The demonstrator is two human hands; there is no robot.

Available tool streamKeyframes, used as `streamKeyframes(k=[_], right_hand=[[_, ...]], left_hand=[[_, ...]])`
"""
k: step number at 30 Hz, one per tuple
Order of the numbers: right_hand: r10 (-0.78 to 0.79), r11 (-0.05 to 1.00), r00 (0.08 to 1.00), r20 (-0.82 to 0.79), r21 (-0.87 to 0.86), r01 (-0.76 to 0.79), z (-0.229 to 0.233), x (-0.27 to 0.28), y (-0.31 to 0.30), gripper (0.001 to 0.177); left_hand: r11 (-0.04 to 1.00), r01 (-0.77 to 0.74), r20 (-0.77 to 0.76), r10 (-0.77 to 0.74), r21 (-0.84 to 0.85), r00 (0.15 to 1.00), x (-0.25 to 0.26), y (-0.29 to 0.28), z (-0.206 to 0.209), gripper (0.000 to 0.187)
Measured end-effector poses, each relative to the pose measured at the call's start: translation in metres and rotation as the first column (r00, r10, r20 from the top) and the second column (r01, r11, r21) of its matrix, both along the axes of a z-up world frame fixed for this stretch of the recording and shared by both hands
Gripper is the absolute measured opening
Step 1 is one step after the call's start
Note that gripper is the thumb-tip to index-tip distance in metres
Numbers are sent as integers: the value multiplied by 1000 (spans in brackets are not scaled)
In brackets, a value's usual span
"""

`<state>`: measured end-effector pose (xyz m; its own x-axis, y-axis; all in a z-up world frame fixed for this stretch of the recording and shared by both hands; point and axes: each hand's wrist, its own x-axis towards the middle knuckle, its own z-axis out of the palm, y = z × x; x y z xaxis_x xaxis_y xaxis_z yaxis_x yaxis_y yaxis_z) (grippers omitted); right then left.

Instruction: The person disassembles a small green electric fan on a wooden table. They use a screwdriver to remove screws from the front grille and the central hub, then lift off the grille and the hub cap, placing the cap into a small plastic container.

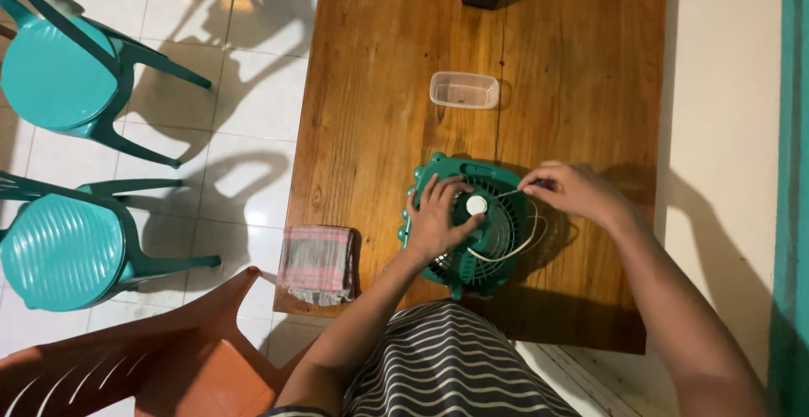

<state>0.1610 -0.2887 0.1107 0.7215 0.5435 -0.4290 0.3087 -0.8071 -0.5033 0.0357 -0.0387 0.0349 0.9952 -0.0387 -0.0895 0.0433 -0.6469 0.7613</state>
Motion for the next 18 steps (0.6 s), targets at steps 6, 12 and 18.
streamKeyframes(k=[6,12,18], right_hand=[[196,980,964,178,-64,-188,-7,9,4,21],[262,965,940,217,-71,-252,-16,13,4,19],[269,963,943,195,-43,-265,-18,18,8,20]], left_hand=[[998,-21,172,30,-54,985,-11,-4,-3,48],[996,-7,215,25,-85,976,-10,-1,-3,44],[992,12,255,20,-125,967,-11,-2,-2,38]])
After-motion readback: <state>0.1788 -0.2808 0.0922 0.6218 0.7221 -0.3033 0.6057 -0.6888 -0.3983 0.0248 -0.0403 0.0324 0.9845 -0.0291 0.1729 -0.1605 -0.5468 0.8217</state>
